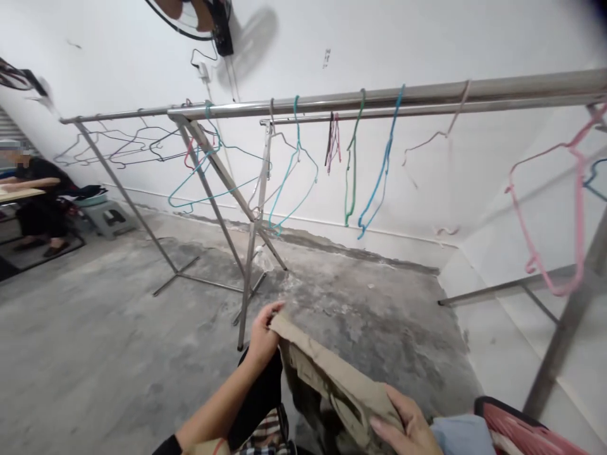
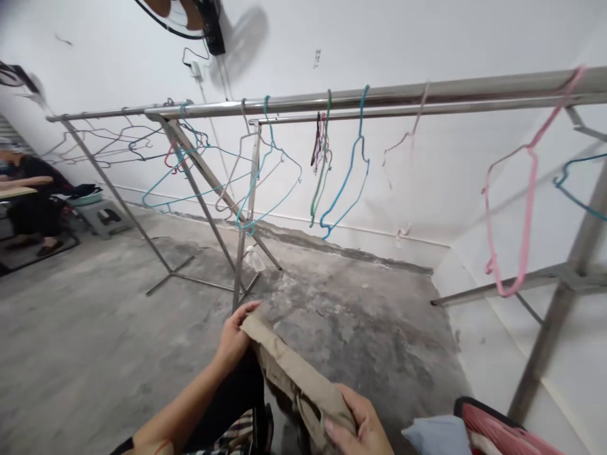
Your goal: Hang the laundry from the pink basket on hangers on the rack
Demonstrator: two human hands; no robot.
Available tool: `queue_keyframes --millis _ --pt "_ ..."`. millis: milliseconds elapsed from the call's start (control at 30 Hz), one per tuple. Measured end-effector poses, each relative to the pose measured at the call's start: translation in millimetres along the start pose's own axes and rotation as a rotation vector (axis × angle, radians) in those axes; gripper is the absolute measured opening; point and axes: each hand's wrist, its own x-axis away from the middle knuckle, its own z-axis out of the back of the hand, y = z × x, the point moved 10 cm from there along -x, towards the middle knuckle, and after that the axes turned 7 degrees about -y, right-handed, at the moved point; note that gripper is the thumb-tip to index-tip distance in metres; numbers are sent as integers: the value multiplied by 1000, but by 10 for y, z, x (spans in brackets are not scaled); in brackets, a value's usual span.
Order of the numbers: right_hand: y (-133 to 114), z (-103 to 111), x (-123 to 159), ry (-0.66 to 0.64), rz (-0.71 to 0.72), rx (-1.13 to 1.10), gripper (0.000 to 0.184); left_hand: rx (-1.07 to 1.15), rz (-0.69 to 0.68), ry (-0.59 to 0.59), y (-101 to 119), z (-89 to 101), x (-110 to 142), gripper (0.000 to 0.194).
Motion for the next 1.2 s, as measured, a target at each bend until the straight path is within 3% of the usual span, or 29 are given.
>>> queue_keyframes --millis 100,200,367,467,567,633,700,767,833,967,1033,1100,1200 --pt "-318 -149 -219 -101 61 40 43 311 100 29 284 372 -43 46" --pt "-615 -354 -488 -181 87 96 39 505 116 51 575 776 -27 45" --pt "-940 -866 -1065 -396 78 287 46 459 20 103 736 1417 31 30" --pt "-1165 -1136 -1412 -474 77 547 57 254 -10 -45 606 1454 13 24" --pt "-1742 -1431 -1746 -457 232 568 61 36 -6 -217 337 1353 -3 27" --pt "-2278 -1584 -2015 -340 375 442 61 -67 -9 -267 150 1344 -5 29" --pt "-2788 -1641 -2346 -142 476 265 64 -118 7 -289 -30 1386 -3 31" --pt "-3191 -1695 -2723 -4 521 40 69 -150 30 -292 -179 1472 -1 33" --pt "-3483 -1762 -3139 47 499 -197 77 -185 45 -287 -280 1575 1 36" --pt "-3828 -1739 -3809 187 366 -530 75 -222 52 -289 -395 1721 21 39" --pt "-3892 -1794 -4031 161 260 -685 63 -219 59 -291 -454 1755 37 40" --pt "-3976 -1847 -4130 117 221 -794 45 -213 83 -261 -534 1802 48 39" --pt "-4152 -1777 -4012 142 343 -784 30 -212 131 -210 -670 1858 58 35"
